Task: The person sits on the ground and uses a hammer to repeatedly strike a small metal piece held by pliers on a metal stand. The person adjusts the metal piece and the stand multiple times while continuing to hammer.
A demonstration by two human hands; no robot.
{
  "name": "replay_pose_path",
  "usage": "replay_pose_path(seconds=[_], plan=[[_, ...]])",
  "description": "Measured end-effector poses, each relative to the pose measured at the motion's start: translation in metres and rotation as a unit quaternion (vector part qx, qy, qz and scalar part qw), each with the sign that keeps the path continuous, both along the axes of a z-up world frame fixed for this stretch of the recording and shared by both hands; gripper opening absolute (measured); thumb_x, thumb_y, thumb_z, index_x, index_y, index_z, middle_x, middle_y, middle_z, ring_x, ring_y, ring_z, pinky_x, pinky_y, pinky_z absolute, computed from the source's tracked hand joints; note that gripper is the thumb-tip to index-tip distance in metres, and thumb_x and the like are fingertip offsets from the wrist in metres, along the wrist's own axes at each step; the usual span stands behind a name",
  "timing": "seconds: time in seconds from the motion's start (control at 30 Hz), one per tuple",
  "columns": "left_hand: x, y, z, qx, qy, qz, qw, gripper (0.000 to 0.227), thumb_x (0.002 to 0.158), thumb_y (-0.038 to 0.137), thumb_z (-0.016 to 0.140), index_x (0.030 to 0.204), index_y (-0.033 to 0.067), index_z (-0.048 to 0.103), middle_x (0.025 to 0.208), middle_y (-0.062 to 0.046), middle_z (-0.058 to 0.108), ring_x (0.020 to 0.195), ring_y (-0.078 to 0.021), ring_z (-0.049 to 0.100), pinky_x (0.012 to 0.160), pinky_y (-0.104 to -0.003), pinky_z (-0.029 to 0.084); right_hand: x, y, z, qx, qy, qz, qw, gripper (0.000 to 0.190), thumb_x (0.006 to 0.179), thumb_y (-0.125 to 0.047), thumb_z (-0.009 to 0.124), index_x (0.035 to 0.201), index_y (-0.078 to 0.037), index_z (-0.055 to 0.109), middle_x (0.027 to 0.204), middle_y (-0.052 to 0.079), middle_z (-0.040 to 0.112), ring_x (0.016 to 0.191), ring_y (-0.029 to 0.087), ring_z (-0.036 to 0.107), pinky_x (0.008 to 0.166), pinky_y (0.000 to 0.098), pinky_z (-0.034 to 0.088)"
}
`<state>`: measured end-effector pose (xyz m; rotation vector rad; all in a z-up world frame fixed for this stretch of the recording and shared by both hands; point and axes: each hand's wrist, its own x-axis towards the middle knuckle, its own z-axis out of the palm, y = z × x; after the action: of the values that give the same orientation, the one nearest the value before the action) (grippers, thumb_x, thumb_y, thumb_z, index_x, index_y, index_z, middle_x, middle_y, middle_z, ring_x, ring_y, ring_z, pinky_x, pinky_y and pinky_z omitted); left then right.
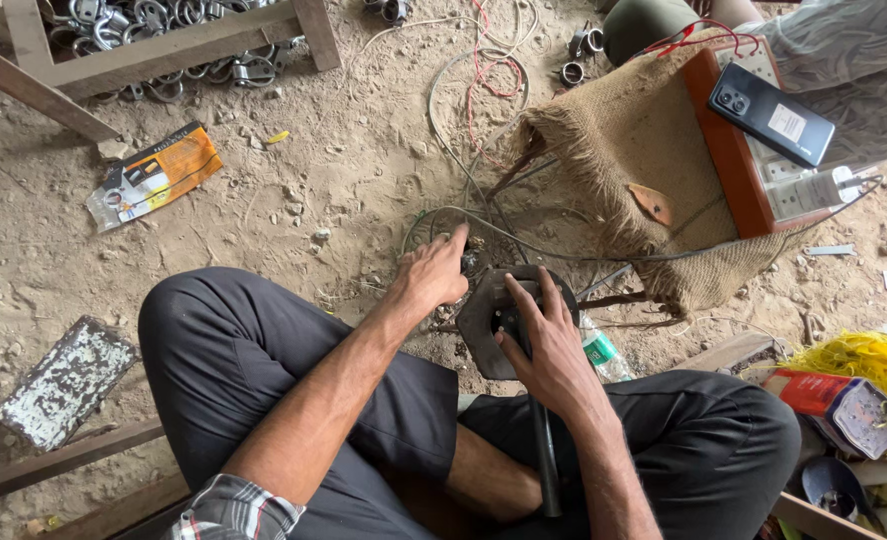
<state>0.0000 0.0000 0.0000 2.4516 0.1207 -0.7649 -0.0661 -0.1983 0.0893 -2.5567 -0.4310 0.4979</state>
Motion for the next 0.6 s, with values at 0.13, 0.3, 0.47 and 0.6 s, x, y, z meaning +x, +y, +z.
replay_pose_path(seconds=[0.13,0.3,0.47,0.6], plan=[[0.0006,-0.0008,-0.0034,0.005,-0.011,-0.003,1.0,0.09,0.075,-0.005,0.063,0.157,0.0041,0.027,0.139,-0.029,0.056,0.111,-0.0395,0.068,0.093,-0.059,0.056,-0.0001,0.0008,0.0019,0.004,0.001,-0.004,1.0,0.073,0.091,-0.029,0.069,0.156,-0.023,0.036,0.165,0.027,0.017,0.147,0.047,0.03,0.114,0.0559,0.034],[-0.0001,0.0009,-0.0056,0.0,-0.02,-0.002,1.0,0.089,0.075,-0.005,0.062,0.157,0.0035,0.028,0.136,-0.029,0.059,0.109,-0.0397,0.069,0.094,-0.06,0.056,0.0001,0.0011,0.0034,0.014,0.0,-0.003,1.0,0.073,0.091,-0.029,0.069,0.156,-0.022,0.036,0.164,0.027,0.018,0.147,0.048,0.03,0.115,0.0549,0.035],[0.0005,0.0003,-0.0042,0.003,-0.02,0.0,1.0,0.09,0.074,-0.005,0.063,0.157,0.0047,0.028,0.138,-0.029,0.057,0.11,-0.0411,0.068,0.095,-0.063,0.054,0.0,0.0016,0.0036,0.0,0.002,-0.004,1.0,0.073,0.091,-0.029,0.069,0.156,-0.023,0.036,0.164,0.027,0.018,0.147,0.047,0.031,0.114,0.0558,0.034],[0.0002,0.0008,-0.0032,0.0,-0.015,0.001,1.0,0.089,0.076,-0.003,0.064,0.157,0.0055,0.028,0.138,-0.029,0.057,0.113,-0.0415,0.067,0.098,-0.065,0.051,-0.0004,0.0008,0.0025,0.005,-0.003,-0.002,1.0,0.073,0.091,-0.029,0.069,0.156,-0.023,0.036,0.164,0.027,0.019,0.147,0.048,0.031,0.114,0.0561,0.034]])
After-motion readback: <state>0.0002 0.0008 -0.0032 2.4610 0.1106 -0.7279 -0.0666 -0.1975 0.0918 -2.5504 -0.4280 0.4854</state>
